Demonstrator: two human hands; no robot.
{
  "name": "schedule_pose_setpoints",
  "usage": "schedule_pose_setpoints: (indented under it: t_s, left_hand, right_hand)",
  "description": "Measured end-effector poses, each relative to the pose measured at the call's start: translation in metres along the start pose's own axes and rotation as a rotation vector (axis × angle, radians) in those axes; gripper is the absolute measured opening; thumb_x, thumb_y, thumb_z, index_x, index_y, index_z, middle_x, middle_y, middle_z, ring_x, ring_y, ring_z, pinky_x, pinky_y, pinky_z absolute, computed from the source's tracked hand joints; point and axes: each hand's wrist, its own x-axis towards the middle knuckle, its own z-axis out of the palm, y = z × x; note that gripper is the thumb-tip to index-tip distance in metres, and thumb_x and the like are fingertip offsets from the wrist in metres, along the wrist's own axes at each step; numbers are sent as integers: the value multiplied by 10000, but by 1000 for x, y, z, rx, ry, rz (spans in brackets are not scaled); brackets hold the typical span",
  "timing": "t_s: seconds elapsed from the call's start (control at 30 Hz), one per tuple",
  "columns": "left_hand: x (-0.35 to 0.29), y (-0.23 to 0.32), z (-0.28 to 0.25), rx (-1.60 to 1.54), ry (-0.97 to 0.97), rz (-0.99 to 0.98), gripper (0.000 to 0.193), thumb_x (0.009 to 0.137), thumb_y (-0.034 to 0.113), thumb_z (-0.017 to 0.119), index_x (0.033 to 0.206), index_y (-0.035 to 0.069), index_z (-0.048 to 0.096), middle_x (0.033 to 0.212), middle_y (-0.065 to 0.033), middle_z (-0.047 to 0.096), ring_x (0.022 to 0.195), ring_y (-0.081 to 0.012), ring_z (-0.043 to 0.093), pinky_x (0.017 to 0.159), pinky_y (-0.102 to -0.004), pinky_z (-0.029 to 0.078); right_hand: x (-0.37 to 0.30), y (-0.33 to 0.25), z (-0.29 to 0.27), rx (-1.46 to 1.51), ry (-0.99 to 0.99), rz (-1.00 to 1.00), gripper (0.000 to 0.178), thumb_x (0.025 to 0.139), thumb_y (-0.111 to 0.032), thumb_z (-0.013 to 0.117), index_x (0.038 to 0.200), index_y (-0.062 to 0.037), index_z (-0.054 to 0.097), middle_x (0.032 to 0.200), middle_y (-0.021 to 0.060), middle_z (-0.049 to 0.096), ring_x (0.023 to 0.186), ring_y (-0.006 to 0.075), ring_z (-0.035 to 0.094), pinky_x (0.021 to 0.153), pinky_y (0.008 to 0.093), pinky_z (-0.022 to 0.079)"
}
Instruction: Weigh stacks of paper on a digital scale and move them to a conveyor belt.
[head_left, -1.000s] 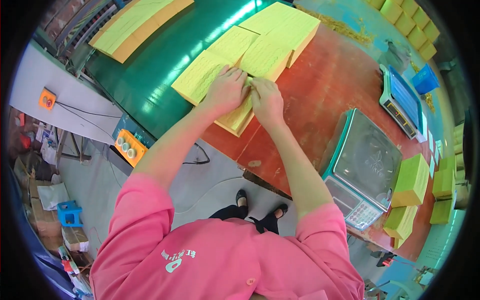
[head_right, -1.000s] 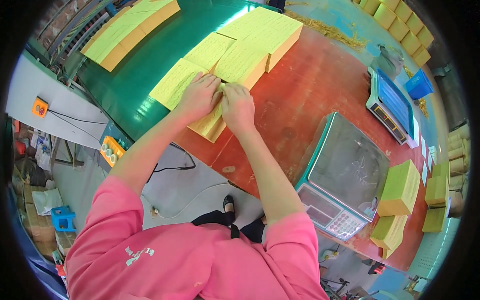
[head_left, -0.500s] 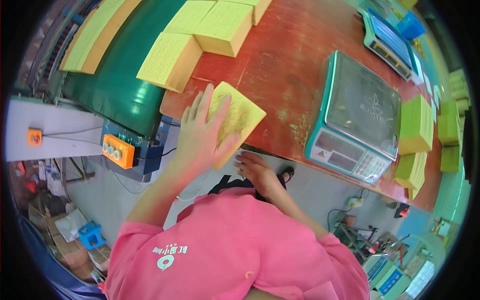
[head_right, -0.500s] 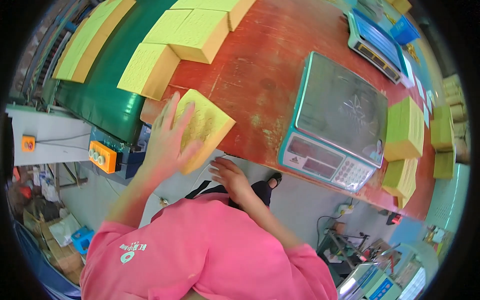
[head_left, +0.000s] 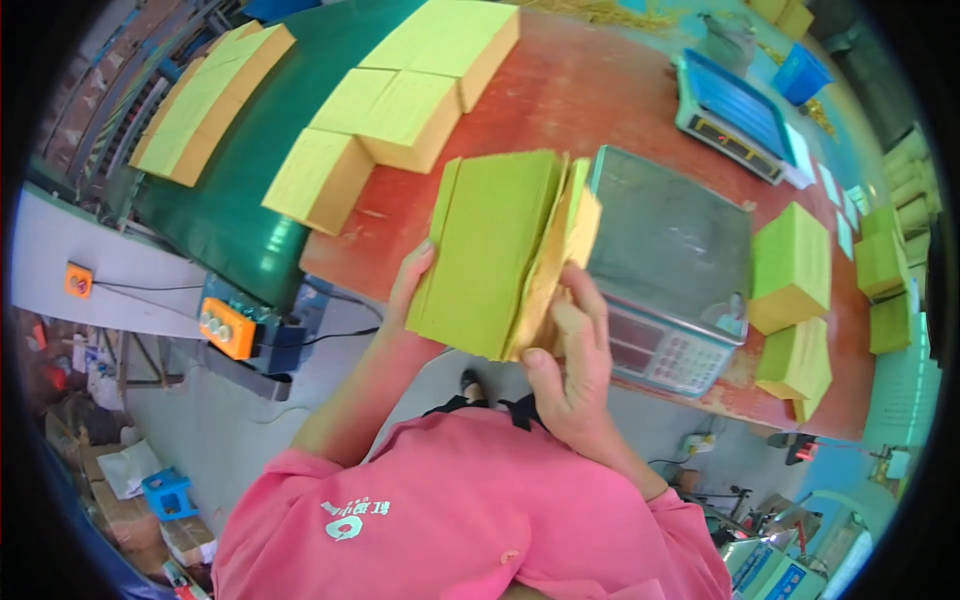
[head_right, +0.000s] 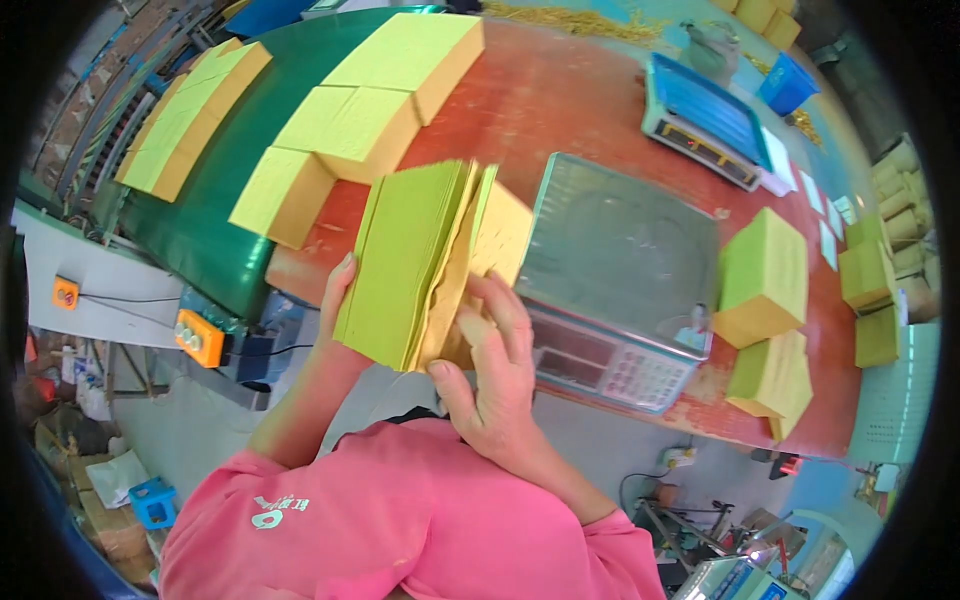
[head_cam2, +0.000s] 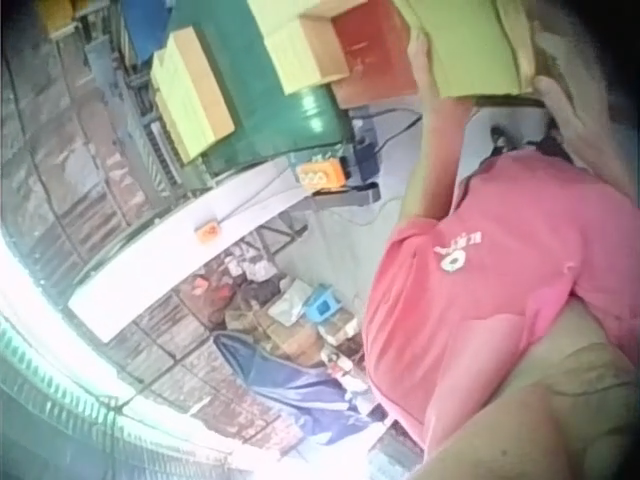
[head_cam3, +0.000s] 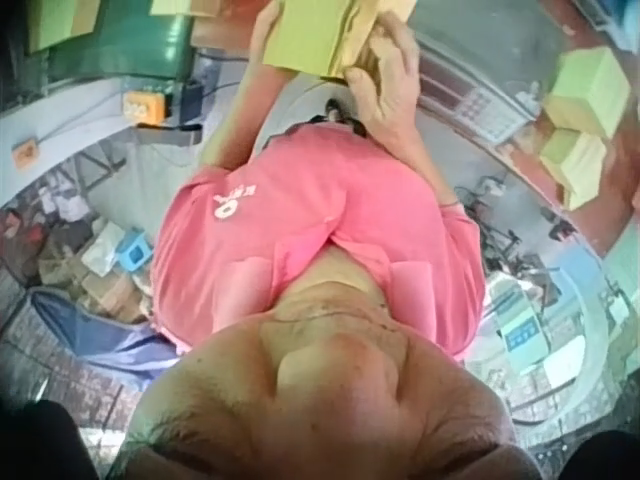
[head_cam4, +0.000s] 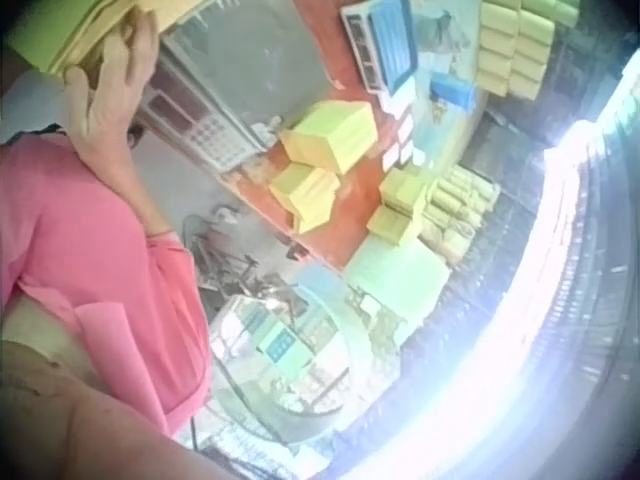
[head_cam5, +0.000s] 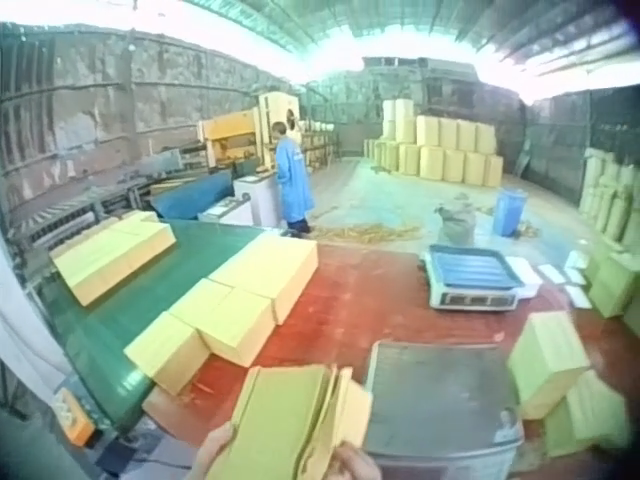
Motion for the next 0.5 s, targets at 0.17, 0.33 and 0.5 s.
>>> schedule_pose_setpoints:
  t_s: [0.17,0.33,0.5]
  left_hand:
    - [84,-71,78,-96,-170,-83,550,1035,424,324,1429,58,442,1366,-139,553,1233,-229,564,1047,-401,454]
    - [130,-121,114,-65,-178,-207,484,1057,377,372,1388,39,476,1310,-90,591,1200,-183,568,1000,-336,453]
    - [139,-135,91,-83,49,-294,458,1052,373,373,1323,31,514,1298,-115,599,1138,-196,599,967,-356,476]
  right_hand:
    - [44,23,-99,-291,133,-103,501,976,-375,542,1280,23,538,1392,241,494,1336,427,422,1084,490,345]
    - [67,56,-169,-614,16,-114,583,921,-428,591,1370,-59,539,1395,189,526,1323,390,448,1084,481,328]
    - [74,87,-172,-664,-92,-83,639,813,-349,729,1385,-137,537,1414,167,508,1298,393,460,1071,504,336]
